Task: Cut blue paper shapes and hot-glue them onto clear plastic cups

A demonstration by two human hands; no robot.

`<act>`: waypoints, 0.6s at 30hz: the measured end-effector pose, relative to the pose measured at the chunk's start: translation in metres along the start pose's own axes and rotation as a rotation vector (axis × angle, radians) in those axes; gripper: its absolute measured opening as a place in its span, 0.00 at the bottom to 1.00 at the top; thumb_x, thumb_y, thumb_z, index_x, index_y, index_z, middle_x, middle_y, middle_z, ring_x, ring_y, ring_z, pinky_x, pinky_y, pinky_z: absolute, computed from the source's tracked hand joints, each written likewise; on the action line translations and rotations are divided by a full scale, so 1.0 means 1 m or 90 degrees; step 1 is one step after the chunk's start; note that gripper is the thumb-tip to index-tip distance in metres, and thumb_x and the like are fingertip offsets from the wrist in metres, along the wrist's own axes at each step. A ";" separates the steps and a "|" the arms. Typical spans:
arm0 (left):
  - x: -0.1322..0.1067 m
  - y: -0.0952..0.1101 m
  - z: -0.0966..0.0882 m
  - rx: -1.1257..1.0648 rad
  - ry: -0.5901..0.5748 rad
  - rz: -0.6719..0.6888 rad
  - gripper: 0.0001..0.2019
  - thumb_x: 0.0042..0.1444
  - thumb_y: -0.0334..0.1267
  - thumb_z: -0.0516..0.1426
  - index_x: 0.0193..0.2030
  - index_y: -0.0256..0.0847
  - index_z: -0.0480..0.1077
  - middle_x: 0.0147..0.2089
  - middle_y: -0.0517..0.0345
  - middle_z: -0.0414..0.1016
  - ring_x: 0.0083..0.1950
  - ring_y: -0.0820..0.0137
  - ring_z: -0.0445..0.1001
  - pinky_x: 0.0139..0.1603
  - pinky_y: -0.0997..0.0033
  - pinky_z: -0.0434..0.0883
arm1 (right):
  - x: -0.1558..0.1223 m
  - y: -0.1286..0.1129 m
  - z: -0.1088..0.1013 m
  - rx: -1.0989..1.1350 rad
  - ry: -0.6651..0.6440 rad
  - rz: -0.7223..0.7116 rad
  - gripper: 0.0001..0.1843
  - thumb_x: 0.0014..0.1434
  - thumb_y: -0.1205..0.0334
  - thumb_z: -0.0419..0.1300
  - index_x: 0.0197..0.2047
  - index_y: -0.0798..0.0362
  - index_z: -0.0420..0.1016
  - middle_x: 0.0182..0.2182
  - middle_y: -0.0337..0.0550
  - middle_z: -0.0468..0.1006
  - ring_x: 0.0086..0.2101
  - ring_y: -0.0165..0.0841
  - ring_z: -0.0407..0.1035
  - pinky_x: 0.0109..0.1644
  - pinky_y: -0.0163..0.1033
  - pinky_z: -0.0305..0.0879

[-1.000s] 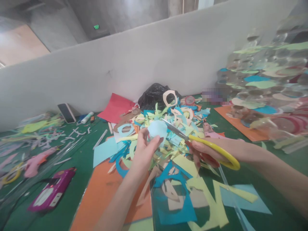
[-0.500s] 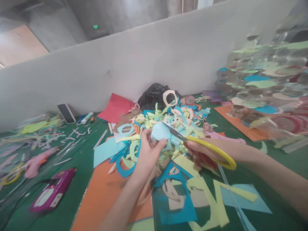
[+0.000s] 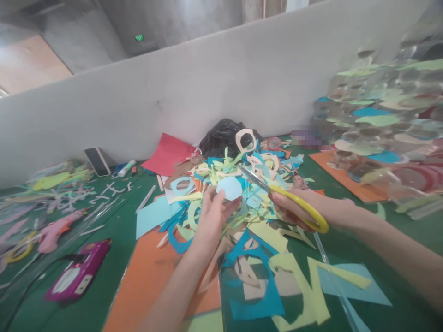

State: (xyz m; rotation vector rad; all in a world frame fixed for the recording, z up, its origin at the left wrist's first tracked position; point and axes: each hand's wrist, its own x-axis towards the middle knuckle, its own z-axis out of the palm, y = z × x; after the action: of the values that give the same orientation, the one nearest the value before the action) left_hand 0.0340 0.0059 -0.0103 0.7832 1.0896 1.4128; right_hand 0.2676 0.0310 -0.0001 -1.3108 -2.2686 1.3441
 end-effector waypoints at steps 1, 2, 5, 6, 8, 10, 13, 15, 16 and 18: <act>-0.001 0.001 0.001 -0.010 0.010 -0.014 0.18 0.52 0.45 0.64 0.45 0.42 0.63 0.50 0.51 0.77 0.45 0.59 0.81 0.56 0.51 0.75 | -0.002 -0.003 0.000 0.012 -0.010 -0.002 0.30 0.66 0.34 0.43 0.26 0.50 0.61 0.16 0.34 0.64 0.19 0.27 0.60 0.29 0.37 0.58; -0.002 0.002 0.001 -0.016 0.016 -0.023 0.18 0.52 0.44 0.64 0.44 0.42 0.63 0.50 0.52 0.77 0.45 0.59 0.81 0.55 0.49 0.76 | -0.004 -0.007 0.000 0.029 -0.019 0.006 0.29 0.66 0.35 0.44 0.26 0.50 0.60 0.17 0.33 0.63 0.20 0.28 0.58 0.29 0.37 0.58; -0.004 0.004 0.001 -0.014 -0.004 -0.030 0.15 0.52 0.41 0.63 0.42 0.42 0.62 0.47 0.53 0.78 0.45 0.60 0.81 0.55 0.47 0.75 | -0.009 -0.017 0.002 0.067 -0.036 0.019 0.27 0.66 0.36 0.47 0.26 0.49 0.56 0.19 0.31 0.61 0.22 0.28 0.54 0.29 0.37 0.56; -0.004 0.005 0.000 -0.014 -0.014 -0.028 0.14 0.53 0.41 0.62 0.42 0.42 0.62 0.47 0.53 0.78 0.45 0.61 0.80 0.56 0.47 0.75 | -0.010 -0.019 0.002 0.069 -0.042 0.015 0.26 0.66 0.37 0.48 0.27 0.49 0.55 0.19 0.31 0.60 0.22 0.28 0.54 0.29 0.37 0.56; -0.004 0.005 -0.001 -0.013 -0.020 -0.020 0.13 0.53 0.39 0.62 0.41 0.42 0.63 0.47 0.53 0.77 0.47 0.62 0.79 0.56 0.47 0.75 | -0.010 -0.016 0.003 0.071 -0.067 -0.009 0.25 0.66 0.38 0.49 0.28 0.49 0.56 0.20 0.31 0.60 0.22 0.28 0.54 0.29 0.37 0.54; -0.003 0.004 -0.002 -0.009 -0.015 -0.012 0.12 0.53 0.39 0.61 0.40 0.42 0.63 0.47 0.53 0.77 0.48 0.62 0.78 0.55 0.48 0.75 | -0.009 -0.012 0.002 0.074 -0.104 -0.039 0.25 0.66 0.38 0.48 0.28 0.49 0.56 0.20 0.31 0.60 0.22 0.28 0.54 0.29 0.38 0.53; -0.002 0.001 -0.003 -0.002 -0.010 -0.003 0.14 0.52 0.41 0.63 0.41 0.42 0.63 0.45 0.54 0.76 0.48 0.63 0.78 0.55 0.49 0.75 | -0.009 -0.008 0.002 0.060 -0.148 -0.075 0.27 0.68 0.37 0.44 0.27 0.50 0.56 0.22 0.32 0.60 0.23 0.28 0.52 0.30 0.38 0.53; -0.001 -0.001 -0.004 0.004 -0.018 0.004 0.16 0.51 0.42 0.64 0.42 0.42 0.63 0.46 0.55 0.76 0.47 0.63 0.78 0.56 0.48 0.75 | -0.010 -0.010 0.002 0.038 -0.146 -0.085 0.28 0.68 0.36 0.43 0.28 0.50 0.56 0.22 0.32 0.60 0.24 0.27 0.52 0.30 0.38 0.53; 0.000 -0.001 -0.004 0.008 -0.020 0.008 0.17 0.50 0.42 0.64 0.42 0.42 0.63 0.46 0.55 0.76 0.47 0.63 0.78 0.55 0.48 0.75 | -0.010 -0.011 0.002 0.031 -0.143 -0.087 0.28 0.67 0.36 0.43 0.28 0.50 0.57 0.23 0.32 0.60 0.24 0.27 0.52 0.30 0.38 0.53; 0.001 -0.002 -0.004 0.015 -0.019 0.015 0.17 0.49 0.43 0.64 0.42 0.42 0.63 0.47 0.55 0.75 0.47 0.63 0.78 0.55 0.47 0.74 | -0.011 -0.011 0.003 0.031 -0.136 -0.089 0.27 0.67 0.37 0.45 0.29 0.50 0.57 0.23 0.32 0.60 0.23 0.26 0.52 0.29 0.37 0.53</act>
State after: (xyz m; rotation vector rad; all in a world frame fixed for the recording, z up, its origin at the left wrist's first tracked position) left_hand 0.0307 0.0055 -0.0140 0.8343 1.0789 1.4057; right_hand 0.2661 0.0186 0.0101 -1.0142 -2.3962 1.5439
